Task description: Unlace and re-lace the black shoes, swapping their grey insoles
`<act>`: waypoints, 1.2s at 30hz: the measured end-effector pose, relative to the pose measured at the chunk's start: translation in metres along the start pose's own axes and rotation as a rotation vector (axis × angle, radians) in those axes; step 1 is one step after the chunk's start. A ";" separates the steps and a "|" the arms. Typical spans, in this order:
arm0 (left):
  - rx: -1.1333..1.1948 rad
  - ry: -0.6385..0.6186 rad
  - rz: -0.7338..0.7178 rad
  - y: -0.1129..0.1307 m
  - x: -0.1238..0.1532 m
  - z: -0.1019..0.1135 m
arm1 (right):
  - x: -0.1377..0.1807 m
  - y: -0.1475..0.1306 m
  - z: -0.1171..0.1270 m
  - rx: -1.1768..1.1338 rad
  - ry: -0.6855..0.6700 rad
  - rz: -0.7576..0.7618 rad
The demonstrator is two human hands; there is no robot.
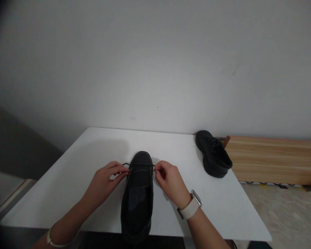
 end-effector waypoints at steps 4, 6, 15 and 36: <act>-0.004 -0.018 0.017 0.006 0.001 0.000 | -0.002 -0.005 -0.001 0.013 0.015 0.031; 0.015 -0.026 0.049 0.011 0.002 -0.001 | -0.002 -0.007 -0.001 0.027 0.042 0.044; -0.054 -0.210 0.112 0.033 -0.004 -0.009 | 0.000 -0.008 -0.002 0.004 0.046 0.018; -0.587 -0.342 0.048 0.060 -0.033 -0.027 | -0.006 -0.073 -0.003 0.786 -0.086 0.052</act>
Point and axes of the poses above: each hand's wrist, its own x-axis away from the middle knuckle, its own z-axis out of the back of the hand, y = z × x, the point moved 5 cm from there along -x, towards the middle knuckle, and after that the axes turned 10 degrees about x, right-handed, at the moved point
